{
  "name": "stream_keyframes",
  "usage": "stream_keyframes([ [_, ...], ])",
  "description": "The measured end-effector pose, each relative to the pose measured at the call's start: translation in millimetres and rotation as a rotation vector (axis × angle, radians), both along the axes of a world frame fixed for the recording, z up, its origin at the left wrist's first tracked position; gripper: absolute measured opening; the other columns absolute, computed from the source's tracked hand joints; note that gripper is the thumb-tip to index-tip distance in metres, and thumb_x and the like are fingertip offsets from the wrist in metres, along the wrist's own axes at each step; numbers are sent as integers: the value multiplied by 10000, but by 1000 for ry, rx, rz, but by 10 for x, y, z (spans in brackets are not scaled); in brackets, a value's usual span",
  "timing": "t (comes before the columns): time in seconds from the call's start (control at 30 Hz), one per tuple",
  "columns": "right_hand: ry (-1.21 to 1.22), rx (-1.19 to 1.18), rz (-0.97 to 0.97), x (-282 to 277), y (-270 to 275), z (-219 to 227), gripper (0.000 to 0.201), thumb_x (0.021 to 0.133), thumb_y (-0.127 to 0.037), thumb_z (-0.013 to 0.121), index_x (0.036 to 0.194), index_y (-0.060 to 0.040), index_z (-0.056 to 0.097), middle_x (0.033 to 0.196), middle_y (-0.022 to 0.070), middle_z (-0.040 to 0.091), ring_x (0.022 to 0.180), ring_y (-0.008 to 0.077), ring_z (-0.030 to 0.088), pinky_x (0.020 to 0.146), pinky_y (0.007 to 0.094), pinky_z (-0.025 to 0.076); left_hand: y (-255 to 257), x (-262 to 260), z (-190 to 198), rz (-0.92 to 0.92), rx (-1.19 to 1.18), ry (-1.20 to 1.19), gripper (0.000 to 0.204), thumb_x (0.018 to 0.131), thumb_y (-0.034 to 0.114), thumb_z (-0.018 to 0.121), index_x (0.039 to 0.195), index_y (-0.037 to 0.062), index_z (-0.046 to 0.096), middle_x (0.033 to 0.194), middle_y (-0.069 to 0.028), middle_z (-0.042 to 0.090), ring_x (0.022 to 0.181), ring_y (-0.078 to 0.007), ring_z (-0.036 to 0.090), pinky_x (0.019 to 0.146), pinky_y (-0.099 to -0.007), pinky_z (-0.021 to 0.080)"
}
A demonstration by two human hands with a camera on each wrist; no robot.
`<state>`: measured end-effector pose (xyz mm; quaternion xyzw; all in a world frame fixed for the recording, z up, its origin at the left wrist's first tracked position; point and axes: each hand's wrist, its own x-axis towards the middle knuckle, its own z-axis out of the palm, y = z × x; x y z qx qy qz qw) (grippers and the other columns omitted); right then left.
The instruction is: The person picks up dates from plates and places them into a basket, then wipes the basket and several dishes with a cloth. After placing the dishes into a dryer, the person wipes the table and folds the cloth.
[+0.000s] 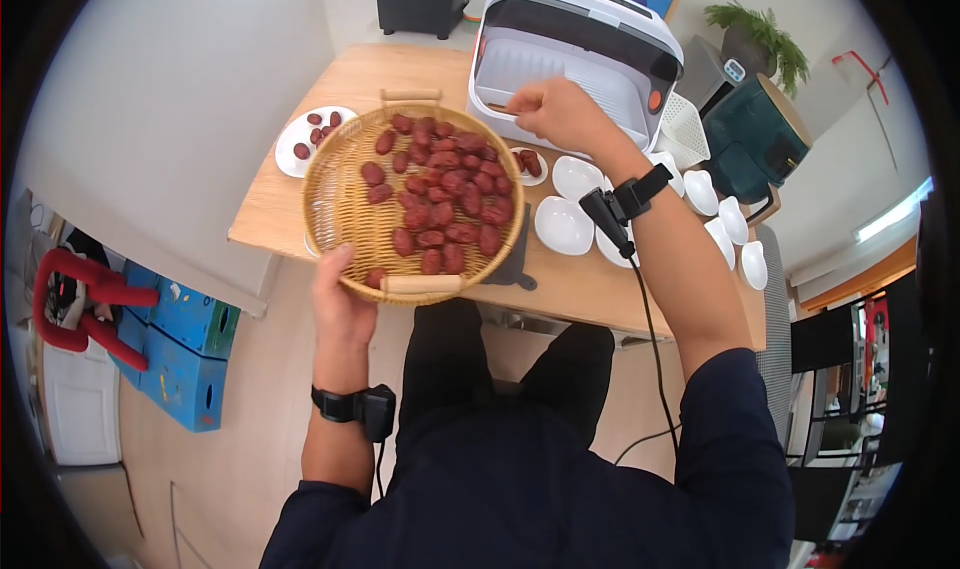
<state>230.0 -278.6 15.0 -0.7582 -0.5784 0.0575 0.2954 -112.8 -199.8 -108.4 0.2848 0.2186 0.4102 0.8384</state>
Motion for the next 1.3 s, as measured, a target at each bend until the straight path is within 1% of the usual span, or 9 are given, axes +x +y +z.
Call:
stream_keyframes([
  [0.07, -189, -221, -68, 120, 1, -223, 251, 856, -179, 661, 1046, -94, 801, 970, 161, 768, 879, 341, 736, 828, 416, 566, 90, -128, 19, 22, 14, -15, 383, 948, 207, 610, 1293, 40, 594, 1211, -88, 690, 1064, -210, 685, 791, -339, 582],
  [0.2, -345, -321, -94, 128, -12, -656, 240, 846, -183, 683, 1045, -136, 807, 1014, 149, 764, 939, 345, 725, 823, 446, 567, 156, -235, 63, 162, 16, 5, 402, 943, 183, 609, 1311, 24, 576, 1232, -103, 682, 1049, -229, 695, 739, -314, 602],
  [0.27, -369, -296, -100, 162, 3, -787, 216, 850, -167, 673, 1017, -120, 801, 1003, 158, 761, 948, 359, 722, 823, 462, 565, 139, -246, 84, 180, 14, -6, 445, 939, 177, 605, 1349, 10, 555, 1264, -116, 669, 1071, -243, 690, 751, -321, 602],
  [0.33, -434, -453, -160, 171, 80, -839, 195, 859, -148, 651, 979, -82, 790, 996, 181, 756, 962, 372, 718, 834, 467, 562, 158, -281, 60, 174, 8, -16, 466, 937, 174, 603, 1367, 4, 543, 1284, -124, 661, 1095, -251, 683, 781, -333, 603],
  [0.47, -447, -449, -188, 144, 169, -905, 186, 866, -138, 635, 939, -53, 783, 985, 198, 752, 964, 379, 716, 838, 474, 560, 166, -288, 25, 126, -1, -47, 504, 934, 176, 600, 1397, -7, 524, 1326, -140, 642, 1164, -272, 658, 887, -377, 592],
  [0.77, -442, -435, -171, 69, 242, -925, 261, 903, -176, 615, 1094, -47, 737, 1056, 203, 746, 1048, 380, 698, 891, 471, 548, 243, -256, -115, 72, -4, -30, 496, 942, 188, 588, 1392, -10, 530, 1335, -149, 640, 1185, -282, 649, 973, -425, 560],
  [0.9, -365, -585, -264, 0, 312, -804, 299, 893, -222, 615, 1087, -33, 741, 1083, 208, 743, 1066, 371, 700, 911, 454, 551, 221, -247, -65, 67, -27, -1, 473, 934, 193, 592, 1376, 31, 543, 1297, -90, 650, 1114, -231, 656, 804, -327, 553],
  [0.97, -350, -661, -297, 7, 330, -805, 312, 885, -233, 616, 1086, -31, 743, 1100, 210, 741, 1073, 369, 699, 918, 450, 551, 220, -230, -72, 64, -5, -34, 475, 946, 186, 583, 1372, -19, 542, 1315, -142, 652, 1166, -271, 655, 960, -407, 557],
  [1.3, -308, -540, -288, 13, 269, -841, 273, 875, -203, 633, 1076, -64, 755, 1113, 191, 742, 1085, 370, 694, 913, 454, 551, 242, -218, -105, 41, -9, -47, 468, 952, 178, 572, 1368, -34, 543, 1318, -154, 649, 1176, -271, 653, 1017, -433, 535],
])
